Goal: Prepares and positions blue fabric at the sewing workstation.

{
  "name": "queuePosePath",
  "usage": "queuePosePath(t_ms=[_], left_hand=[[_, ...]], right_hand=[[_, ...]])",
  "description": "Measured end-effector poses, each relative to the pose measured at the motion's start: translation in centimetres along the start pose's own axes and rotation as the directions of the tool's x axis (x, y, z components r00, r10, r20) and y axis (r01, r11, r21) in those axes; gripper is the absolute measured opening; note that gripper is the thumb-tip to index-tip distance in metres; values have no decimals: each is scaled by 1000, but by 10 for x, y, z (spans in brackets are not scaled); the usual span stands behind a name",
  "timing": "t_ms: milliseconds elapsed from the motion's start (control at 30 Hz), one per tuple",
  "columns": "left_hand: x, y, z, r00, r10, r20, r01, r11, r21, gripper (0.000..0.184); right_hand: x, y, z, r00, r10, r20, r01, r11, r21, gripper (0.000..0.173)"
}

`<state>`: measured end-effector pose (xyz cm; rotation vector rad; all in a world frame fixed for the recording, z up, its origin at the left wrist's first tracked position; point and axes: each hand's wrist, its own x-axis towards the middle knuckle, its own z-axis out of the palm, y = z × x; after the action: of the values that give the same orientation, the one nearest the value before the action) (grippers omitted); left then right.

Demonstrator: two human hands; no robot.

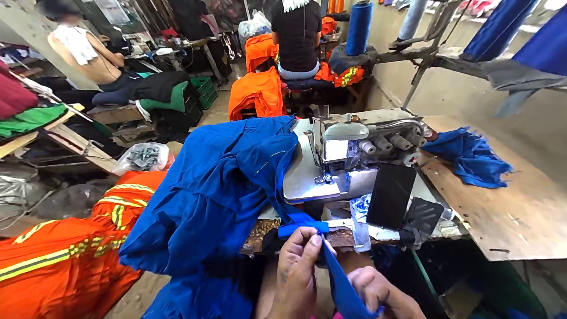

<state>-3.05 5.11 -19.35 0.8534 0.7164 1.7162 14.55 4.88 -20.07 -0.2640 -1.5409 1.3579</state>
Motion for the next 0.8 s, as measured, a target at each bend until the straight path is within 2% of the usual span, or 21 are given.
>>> queuePosePath(t_ms=[67,133,233,333,500,633,733,800], left_hand=[[4,2,-8,975,26,223,-22,1000,-21,16],[6,7,-10,917,51,396,-41,999,-34,15],[6,14,-1,861,25,508,0,999,-51,15],[5,13,4,859,17,511,14,998,-56,14],[4,13,3,858,3,513,18,999,-36,12],[3,12,3,862,-30,506,32,999,4,11],[3,10,4,872,-54,487,40,998,39,16],[5,13,3,878,-48,476,-17,991,133,22]], right_hand=[[4,-5,-2,1000,-19,17,18,999,41,12],[9,-14,-5,999,-20,31,18,998,59,12],[18,-16,-6,1000,-21,0,21,998,-66,13],[22,-16,-1,997,-2,-78,-4,997,-79,14],[21,-18,4,991,48,-123,-53,998,-39,20],[21,-16,3,991,38,-131,-58,987,-153,31],[19,-13,1,993,19,-118,-47,970,-240,25],[19,-14,0,994,17,-110,-45,965,-258,19]])
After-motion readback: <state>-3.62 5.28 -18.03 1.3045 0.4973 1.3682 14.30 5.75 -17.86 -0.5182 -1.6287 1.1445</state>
